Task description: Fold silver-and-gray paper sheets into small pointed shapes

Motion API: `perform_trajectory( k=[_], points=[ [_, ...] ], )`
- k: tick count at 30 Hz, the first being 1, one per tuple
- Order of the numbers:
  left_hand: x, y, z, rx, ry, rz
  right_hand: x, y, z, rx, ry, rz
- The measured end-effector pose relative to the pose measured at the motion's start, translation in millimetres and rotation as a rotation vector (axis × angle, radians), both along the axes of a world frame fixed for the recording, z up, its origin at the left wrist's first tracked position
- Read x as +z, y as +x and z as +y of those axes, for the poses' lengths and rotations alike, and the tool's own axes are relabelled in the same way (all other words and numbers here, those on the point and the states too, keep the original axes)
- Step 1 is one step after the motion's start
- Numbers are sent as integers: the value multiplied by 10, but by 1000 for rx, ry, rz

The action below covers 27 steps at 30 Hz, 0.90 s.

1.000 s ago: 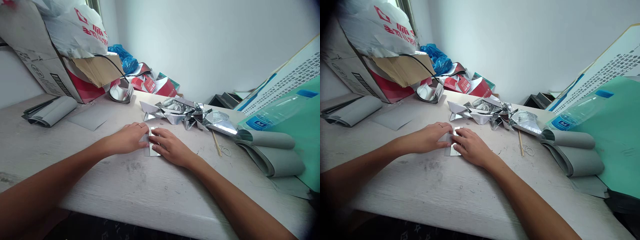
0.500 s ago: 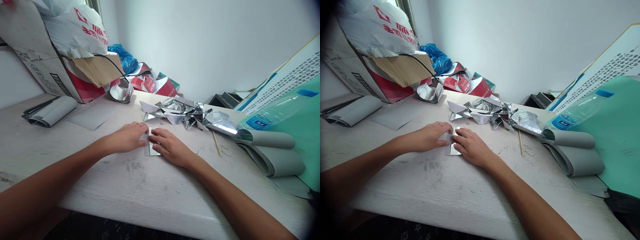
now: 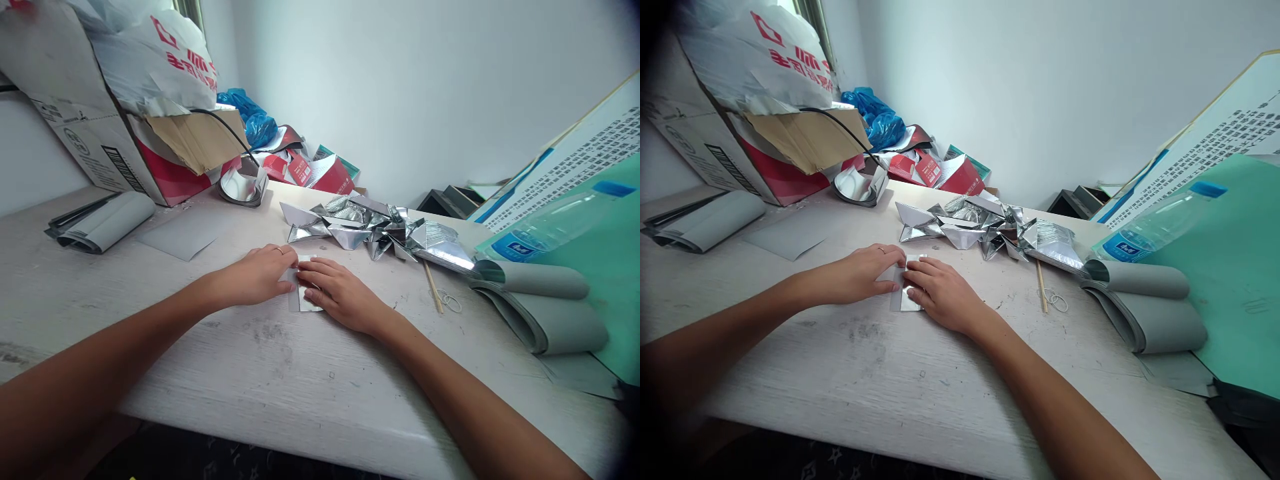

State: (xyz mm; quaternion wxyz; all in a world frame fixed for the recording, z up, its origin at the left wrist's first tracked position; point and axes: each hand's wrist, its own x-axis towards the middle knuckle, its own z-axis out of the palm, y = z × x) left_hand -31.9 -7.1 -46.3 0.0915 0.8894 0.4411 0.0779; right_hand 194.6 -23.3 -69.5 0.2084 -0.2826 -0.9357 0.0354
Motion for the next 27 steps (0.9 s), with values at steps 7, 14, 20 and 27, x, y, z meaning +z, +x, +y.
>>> perform_trajectory(
  k=[7,14,20,27],
  points=[
    [2,2,-2,-13,1,1,-3,-10,12,-16,-3,16],
    [2,-2,3,-9,-4,2,-12,-4,9,-23,-20,35],
    [6,3,-4,-4,-6,-13,24,-24,-10,3,-9,13],
    [1,-3,-3,-2,-8,-35,8,-36,-5,-7,-21,32]
  ],
)
